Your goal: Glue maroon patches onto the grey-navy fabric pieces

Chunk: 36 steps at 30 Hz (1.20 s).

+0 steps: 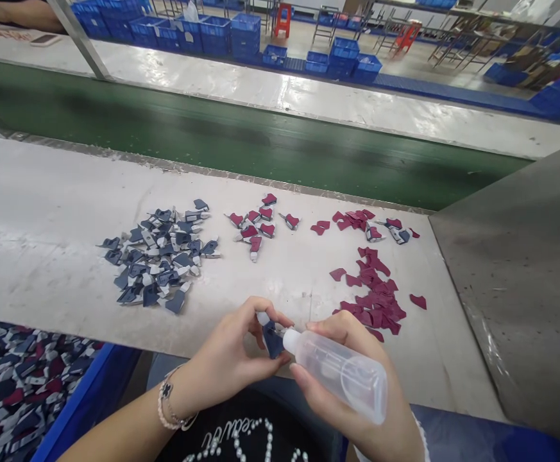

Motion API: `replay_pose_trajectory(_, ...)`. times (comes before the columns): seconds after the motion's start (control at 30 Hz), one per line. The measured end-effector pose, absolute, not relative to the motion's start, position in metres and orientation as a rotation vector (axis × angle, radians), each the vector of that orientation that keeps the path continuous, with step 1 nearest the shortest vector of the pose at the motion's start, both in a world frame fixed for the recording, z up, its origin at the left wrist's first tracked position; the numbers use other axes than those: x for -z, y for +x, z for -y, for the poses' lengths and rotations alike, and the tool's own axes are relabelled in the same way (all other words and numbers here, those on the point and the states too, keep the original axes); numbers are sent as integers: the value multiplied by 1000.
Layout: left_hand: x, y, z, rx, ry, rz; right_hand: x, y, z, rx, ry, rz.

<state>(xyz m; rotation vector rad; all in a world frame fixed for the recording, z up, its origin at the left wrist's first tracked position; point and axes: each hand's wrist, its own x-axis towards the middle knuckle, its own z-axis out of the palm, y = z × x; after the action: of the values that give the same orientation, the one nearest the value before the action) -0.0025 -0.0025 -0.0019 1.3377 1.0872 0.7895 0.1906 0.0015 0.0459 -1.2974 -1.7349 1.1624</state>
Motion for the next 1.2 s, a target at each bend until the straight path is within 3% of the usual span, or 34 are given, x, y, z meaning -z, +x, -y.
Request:
replay_pose_trajectory(0.37, 0, -4, 2, -809, 1414, -1094, -47, 189, 1, -1168, -1230, 1822)
replay_pose_trajectory(0.77, 7, -8, 5, -825, 1381, -1100, -59, 177, 3, -939, -1182, 1934)
replay_pose_trajectory(1.2, 8, -9, 3, -844, 1436, -1103, -57, 180, 3, -987, -1162, 1954)
